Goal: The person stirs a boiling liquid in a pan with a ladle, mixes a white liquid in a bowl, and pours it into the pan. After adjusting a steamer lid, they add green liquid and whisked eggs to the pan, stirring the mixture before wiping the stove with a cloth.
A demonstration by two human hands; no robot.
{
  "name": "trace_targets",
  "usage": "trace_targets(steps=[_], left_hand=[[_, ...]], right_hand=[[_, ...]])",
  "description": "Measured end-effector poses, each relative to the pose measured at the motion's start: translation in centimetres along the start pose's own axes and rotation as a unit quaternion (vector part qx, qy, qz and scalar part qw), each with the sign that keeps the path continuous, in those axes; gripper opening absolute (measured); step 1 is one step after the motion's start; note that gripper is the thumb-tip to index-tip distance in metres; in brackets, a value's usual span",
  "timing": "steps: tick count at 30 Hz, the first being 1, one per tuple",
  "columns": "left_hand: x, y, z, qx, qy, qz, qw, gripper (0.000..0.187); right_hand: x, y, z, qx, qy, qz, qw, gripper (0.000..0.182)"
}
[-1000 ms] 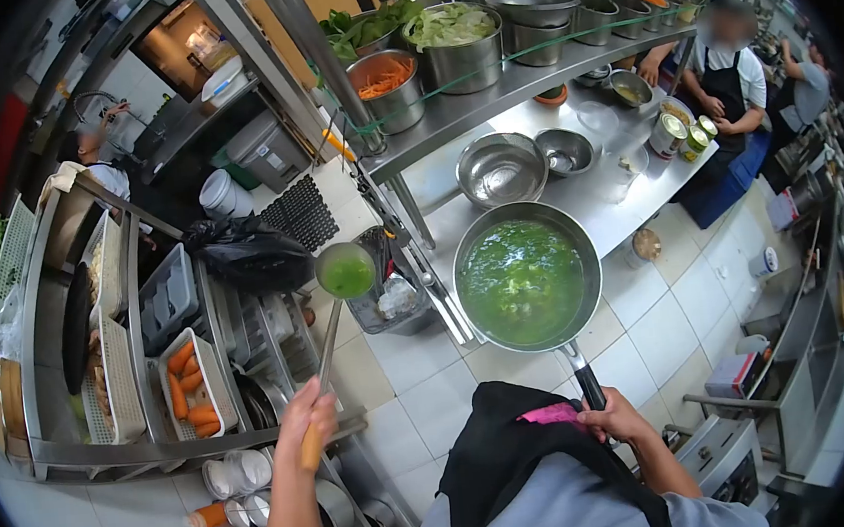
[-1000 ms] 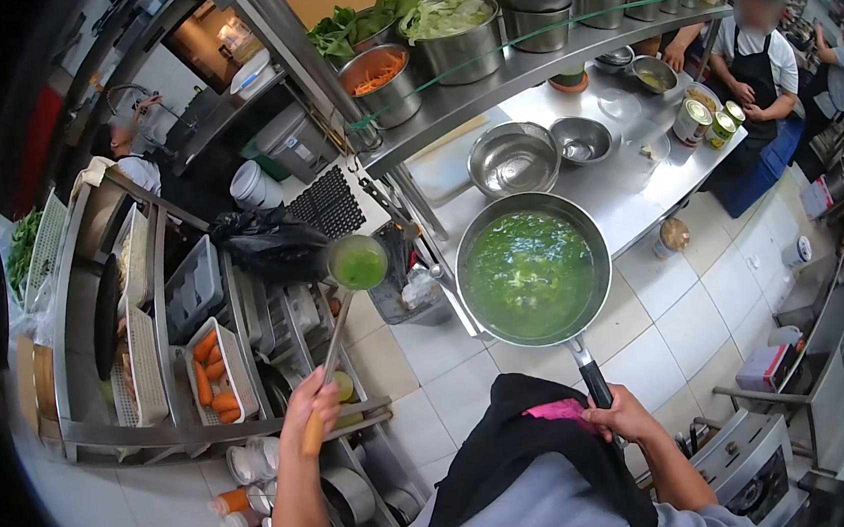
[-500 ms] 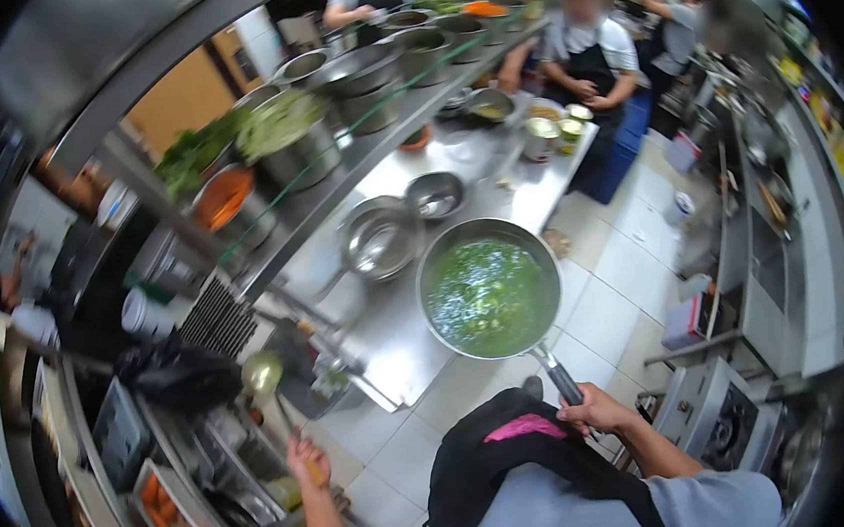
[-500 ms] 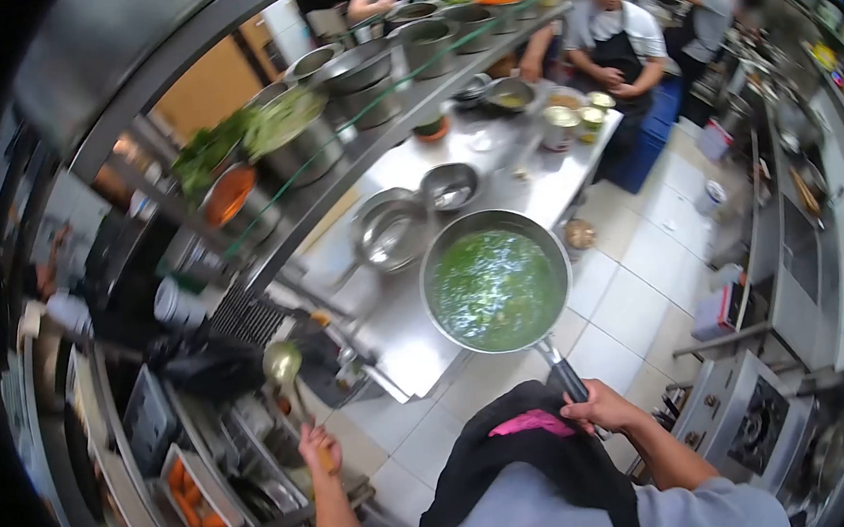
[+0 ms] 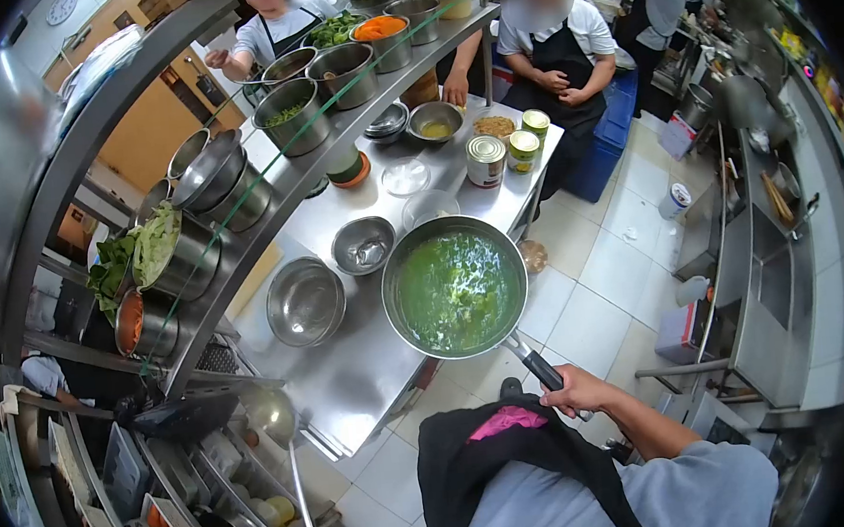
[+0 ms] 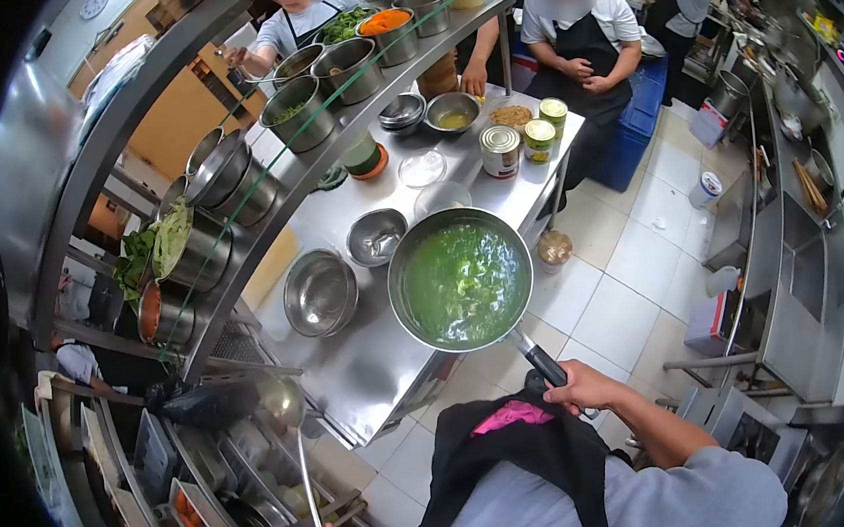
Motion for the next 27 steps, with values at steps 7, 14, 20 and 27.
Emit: trace_targets(steps=[7,14,20,27], left_hand=[[-4.6,-16.1,-1.3,-0.211,0.171,-0.38,0.884,0.045],[-3.4,-35.9,8.1,0.63,-0.344,-0.102,0.689,0.064],[0.0,-41.6,12.9,0.709,-0.511,-0.1,0.476,0.07],[-0.4,-42.2,12.5,0.573,-0.091,-0.286,0.763,0.059]], right_hand=[[2.4,4.0,-0.8,0.022,0.014,-0.023,0.999,0.024],[2.7,4.0,-1.9,0.021,0.049,-0.029,0.998,0.022],[2.3,3.0,-2.8,0.031,0.054,0.019,0.998,0.021],[2.3,-0.1,-2.8,0.079,0.044,0.137,0.986,0.02]])
Point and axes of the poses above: each hand's wrist, its own x-axis towards the middle knuckle, its own y-axis out of the back of the hand, z = x × y, the point moved 2 cm from there along x, towards the middle knuckle, and after that the axes turned 8 degrees about y, right-handed, at the moved point
